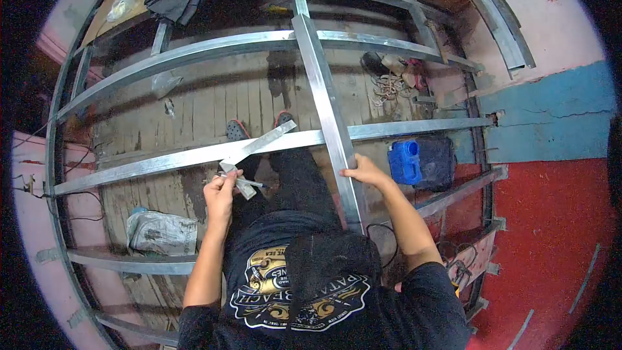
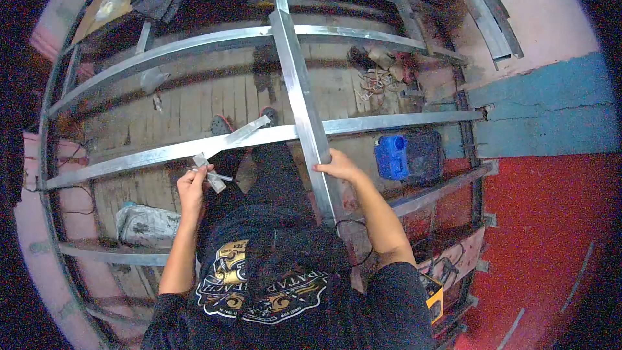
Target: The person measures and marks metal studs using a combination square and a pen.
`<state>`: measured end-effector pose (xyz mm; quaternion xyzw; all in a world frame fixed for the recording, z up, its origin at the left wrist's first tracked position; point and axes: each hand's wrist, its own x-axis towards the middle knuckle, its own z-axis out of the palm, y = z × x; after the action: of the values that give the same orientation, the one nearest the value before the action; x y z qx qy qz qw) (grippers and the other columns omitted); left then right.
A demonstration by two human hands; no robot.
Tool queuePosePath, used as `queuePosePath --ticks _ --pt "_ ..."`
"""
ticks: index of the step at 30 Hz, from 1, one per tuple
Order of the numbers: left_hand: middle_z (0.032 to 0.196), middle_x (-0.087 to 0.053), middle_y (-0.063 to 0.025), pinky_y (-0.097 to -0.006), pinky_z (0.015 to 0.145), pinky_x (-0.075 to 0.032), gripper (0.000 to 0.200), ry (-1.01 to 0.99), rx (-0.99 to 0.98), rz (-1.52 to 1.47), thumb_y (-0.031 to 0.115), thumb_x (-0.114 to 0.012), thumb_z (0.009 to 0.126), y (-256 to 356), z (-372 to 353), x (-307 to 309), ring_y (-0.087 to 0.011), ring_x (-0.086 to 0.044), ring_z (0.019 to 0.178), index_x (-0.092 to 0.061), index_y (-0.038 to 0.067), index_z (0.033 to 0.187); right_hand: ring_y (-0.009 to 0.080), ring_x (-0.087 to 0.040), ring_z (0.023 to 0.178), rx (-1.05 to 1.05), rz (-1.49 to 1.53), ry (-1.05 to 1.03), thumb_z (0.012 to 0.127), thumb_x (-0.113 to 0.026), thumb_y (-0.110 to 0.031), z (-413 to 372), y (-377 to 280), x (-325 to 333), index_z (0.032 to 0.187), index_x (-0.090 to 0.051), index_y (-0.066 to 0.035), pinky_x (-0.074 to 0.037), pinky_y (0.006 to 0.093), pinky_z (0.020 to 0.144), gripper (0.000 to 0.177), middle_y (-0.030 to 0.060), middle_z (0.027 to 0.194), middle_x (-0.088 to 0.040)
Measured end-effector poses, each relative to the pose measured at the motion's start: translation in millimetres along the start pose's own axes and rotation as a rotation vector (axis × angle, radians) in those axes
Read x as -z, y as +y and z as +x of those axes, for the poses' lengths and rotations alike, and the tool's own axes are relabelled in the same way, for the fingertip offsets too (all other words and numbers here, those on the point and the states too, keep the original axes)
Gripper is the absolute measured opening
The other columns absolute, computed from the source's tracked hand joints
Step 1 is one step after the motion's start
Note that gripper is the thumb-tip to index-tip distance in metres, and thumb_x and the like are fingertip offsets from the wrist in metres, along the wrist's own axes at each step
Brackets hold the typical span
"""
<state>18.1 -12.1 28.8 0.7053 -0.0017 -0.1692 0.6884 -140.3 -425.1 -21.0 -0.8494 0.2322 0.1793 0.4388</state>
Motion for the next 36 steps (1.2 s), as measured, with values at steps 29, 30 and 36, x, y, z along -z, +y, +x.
queuePosePath --ticks 29,30,36 --pt "0.099 -0.073 -0.0051 -0.0265 0.066 -0.054 0.024 -0.465 0.36 -0.049 0.022 -0.064 0.1 -36.1 105.3 -267.9 -0.0119 -0.066 0.084 -0.076 0.001 0.103 0.02 -0.069 0.084 -0.374 0.261 0.514 0.081 -0.082 -0.043 -43.9 -9.5 31.0 0.119 -0.072 -0.003 -0.054 0.0342 0.074 0.056 0.0164 0.105 -0.075" --pt "0.097 -0.072 -0.0053 -0.0266 0.065 -0.054 0.025 -0.489 0.278 0.021 0.022 -0.064 0.099 -34.8 108.9 -272.3 -0.0119 -0.066 0.082 -0.077 0.001 0.102 0.02 -0.069 0.084 -0.391 0.258 0.506 0.081 -0.082 -0.043 -37.8 -12.8 32.1 0.119 -0.072 -0.003 -0.054 0.0342 0.074 0.056 0.0164 0.105 -0.075" --pt "0.092 -0.058 -0.0052 -0.0278 0.06 -0.054 0.024 -0.532 0.181 0.137 0.02 -0.066 0.098 -30.6 123.7 -284.1 -0.0126 -0.063 0.087 -0.077 -0.002 0.098 0.0158 -0.064 0.075 -0.202 0.262 0.616 0.086 -0.08 -0.037 35.9 -22.9 37.4 0.115 -0.074 -0.001 -0.051 0.0311 0.07 0.046 0.0151 0.102 -0.076"
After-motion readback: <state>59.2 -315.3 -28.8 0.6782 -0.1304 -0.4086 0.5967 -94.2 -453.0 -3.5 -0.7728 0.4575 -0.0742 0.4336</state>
